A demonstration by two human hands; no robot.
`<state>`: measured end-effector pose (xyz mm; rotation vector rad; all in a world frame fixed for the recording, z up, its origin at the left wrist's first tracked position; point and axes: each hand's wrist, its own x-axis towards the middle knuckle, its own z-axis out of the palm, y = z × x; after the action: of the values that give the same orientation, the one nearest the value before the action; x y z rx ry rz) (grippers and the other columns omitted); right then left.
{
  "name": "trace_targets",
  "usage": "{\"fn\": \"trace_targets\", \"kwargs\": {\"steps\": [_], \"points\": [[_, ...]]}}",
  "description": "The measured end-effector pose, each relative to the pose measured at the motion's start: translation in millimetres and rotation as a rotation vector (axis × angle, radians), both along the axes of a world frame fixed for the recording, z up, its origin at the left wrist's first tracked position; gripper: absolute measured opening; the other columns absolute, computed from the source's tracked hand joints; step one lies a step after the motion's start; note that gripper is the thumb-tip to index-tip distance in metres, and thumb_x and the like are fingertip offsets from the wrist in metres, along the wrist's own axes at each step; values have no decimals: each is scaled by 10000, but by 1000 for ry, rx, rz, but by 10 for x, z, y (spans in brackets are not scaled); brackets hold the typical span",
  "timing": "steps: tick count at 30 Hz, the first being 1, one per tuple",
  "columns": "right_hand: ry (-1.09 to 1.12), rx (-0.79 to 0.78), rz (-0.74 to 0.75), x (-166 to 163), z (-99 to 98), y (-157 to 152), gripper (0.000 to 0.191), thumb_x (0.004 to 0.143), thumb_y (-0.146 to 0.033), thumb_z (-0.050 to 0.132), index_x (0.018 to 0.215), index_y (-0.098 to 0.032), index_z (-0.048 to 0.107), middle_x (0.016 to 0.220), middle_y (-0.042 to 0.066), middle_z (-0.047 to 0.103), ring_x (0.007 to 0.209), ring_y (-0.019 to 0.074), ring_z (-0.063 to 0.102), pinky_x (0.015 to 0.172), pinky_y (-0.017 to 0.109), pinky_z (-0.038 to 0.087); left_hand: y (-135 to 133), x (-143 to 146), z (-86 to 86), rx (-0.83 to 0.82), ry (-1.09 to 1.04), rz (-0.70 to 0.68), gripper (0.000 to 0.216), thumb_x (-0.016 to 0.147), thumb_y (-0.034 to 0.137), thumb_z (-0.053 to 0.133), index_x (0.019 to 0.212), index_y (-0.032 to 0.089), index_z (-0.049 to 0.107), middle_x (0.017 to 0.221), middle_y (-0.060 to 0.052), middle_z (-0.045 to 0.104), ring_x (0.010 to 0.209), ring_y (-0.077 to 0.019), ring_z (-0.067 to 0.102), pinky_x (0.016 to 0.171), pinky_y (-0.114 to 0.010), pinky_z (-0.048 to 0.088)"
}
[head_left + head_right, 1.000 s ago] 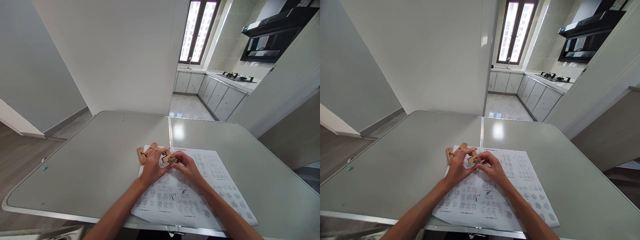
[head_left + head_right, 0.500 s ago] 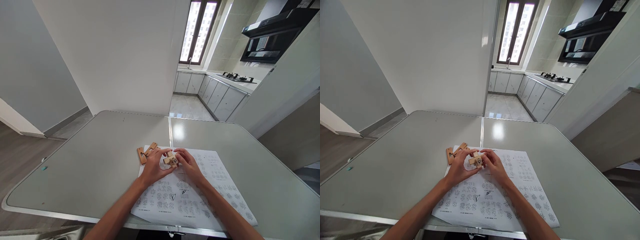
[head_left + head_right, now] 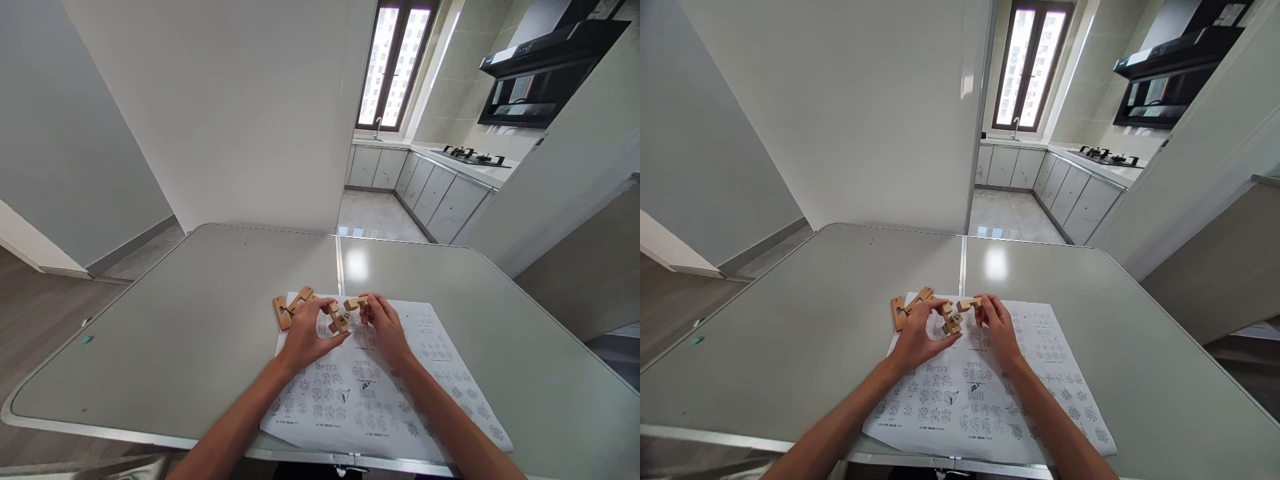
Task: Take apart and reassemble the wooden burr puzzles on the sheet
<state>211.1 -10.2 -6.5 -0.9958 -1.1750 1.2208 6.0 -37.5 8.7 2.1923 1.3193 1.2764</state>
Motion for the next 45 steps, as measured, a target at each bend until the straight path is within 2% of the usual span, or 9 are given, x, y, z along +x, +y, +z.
{"fn": "trace_targets", "kwargs": {"steps": [4, 7, 14, 25, 29, 34, 38, 42, 45], "points": [[-206, 42, -94, -19, -4, -17, 404, 1023, -601, 461, 980, -261, 676, 680, -6, 512, 628, 203, 460, 592, 321, 392, 21, 0, -29, -30, -44, 93, 590, 796, 451, 845, 1276, 263, 559, 1070, -52, 699, 1017, -262, 673, 935, -460, 554], [-359, 128, -61, -68, 4, -62, 387, 1033, -573, 459, 951, -252, 659, 762, 16, 601, 695, 222, 520, 649, 330, 404, 31, 4, -41, -54, -54, 114, 578, 834, 469, 814, 1307, 268, 549, 1101, -56, 689, 1038, -253, 670, 940, -449, 558], [-579, 261, 80, -131, -53, -96, 268, 1056, -420, 457, 977, -256, 655, 942, 59, 706, 871, 266, 620, 789, 372, 440, 15, 15, -35, -72, -69, 30, 604, 861, 417, 798, 1376, 283, 513, 1138, -63, 689, 1078, -265, 672, 981, -452, 538], [-889, 466, 114, -105, -200, -49, 160, 992, -196, 434, 879, -232, 542, 937, 72, 643, 879, 259, 569, 793, 396, 486, -5, 23, -15, -38, 1, -19, 625, 853, 438, 806, 1388, 294, 517, 1254, -64, 680, 1178, -284, 644, 1044, -459, 510], [-823, 449, 108, -109, -157, -72, 154, 991, -219, 449, 948, -231, 596, 1020, 88, 646, 956, 268, 589, 844, 405, 497, 5, 20, -35, -37, 3, -24, 661, 839, 410, 825, 1408, 302, 507, 1281, -63, 677, 1190, -289, 643, 1055, -467, 506], [-476, 240, 2, -89, -37, -78, 342, 1081, -441, 358, 1116, -242, 633, 1037, 73, 677, 925, 243, 628, 845, 385, 513, -5, 13, -7, -44, 13, -35, 692, 849, 388, 820, 1448, 321, 479, 1347, -66, 656, 1248, -297, 619, 1069, -470, 491], [-262, 181, 169, -57, 13, -90, 438, 1054, -590, 370, 1236, -262, 597, 1130, 84, 686, 959, 245, 657, 756, 356, 536, -22, 12, 20, -24, 40, -91, 711, 864, 371, 807, 1478, 332, 451, 1394, -68, 636, 1290, -294, 601, 1098, -466, 468], [-260, 190, 322, -36, -10, -120, 497, 989, -638, 514, 1335, -282, 540, 1201, 96, 684, 1041, 270, 687, 803, 371, 553, -34, 19, 24, -4, 45, -119, 684, 884, 283, 783, 1474, 340, 441, 1435, -51, 618, 1301, -275, 595, 1112, -451, 454], [-270, 185, 346, -24, -30, -125, 469, 986, -591, 565, 1332, -278, 523, 1137, 90, 710, 1016, 274, 706, 824, 384, 556, -38, 24, 30, 5, 47, -123, 663, 900, 262, 765, 1470, 344, 436, 1457, -40, 605, 1299, -259, 594, 1110, -437, 455]]}}
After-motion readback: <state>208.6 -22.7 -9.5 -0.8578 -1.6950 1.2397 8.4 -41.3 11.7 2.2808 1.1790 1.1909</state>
